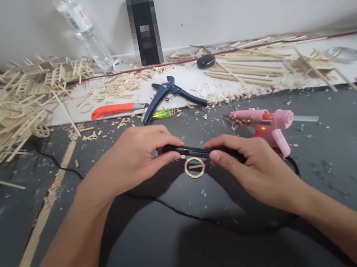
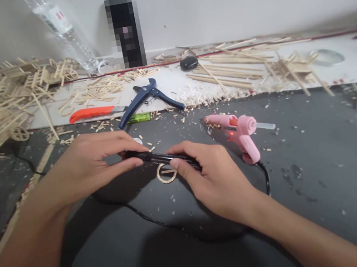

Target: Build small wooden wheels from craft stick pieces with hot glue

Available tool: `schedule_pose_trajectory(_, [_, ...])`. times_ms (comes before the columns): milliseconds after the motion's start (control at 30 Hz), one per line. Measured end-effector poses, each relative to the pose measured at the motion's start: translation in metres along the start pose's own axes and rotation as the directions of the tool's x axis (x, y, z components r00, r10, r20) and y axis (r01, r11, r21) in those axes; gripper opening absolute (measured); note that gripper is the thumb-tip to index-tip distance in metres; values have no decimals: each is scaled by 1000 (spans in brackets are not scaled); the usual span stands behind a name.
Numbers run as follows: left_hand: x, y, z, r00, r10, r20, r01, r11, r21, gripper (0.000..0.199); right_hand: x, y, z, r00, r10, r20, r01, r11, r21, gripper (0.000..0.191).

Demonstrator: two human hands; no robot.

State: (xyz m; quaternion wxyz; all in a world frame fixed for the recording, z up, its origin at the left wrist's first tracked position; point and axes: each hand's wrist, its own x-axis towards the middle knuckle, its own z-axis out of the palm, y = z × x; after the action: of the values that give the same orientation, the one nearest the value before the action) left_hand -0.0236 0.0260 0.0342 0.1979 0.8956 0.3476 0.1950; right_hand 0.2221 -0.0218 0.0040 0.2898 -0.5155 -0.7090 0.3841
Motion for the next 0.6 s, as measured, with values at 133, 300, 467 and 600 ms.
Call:
schedule_pose_trajectory(133, [1,4,3,1000,1,18,0,999,-49,11,-1,1,3,993,60,99,-73,989,132,42])
schedule_pose_trajectory(300, [6,6,5,965,-190,-181,145,961,-235,16,-1,-7,8,997,42,69,-53,986,155,47])
schedule_pose_trajectory(467, [18,12,35,897,-397,-193,47,519,-853,42,-4,-10,10,1000,4,-18,-3,997,76,25])
schedule_pose_trajectory(600, [16,18,63,916,-392,-86,36,295,-955,54,-7,-7,15,1000,1,19,-2,998,56,31])
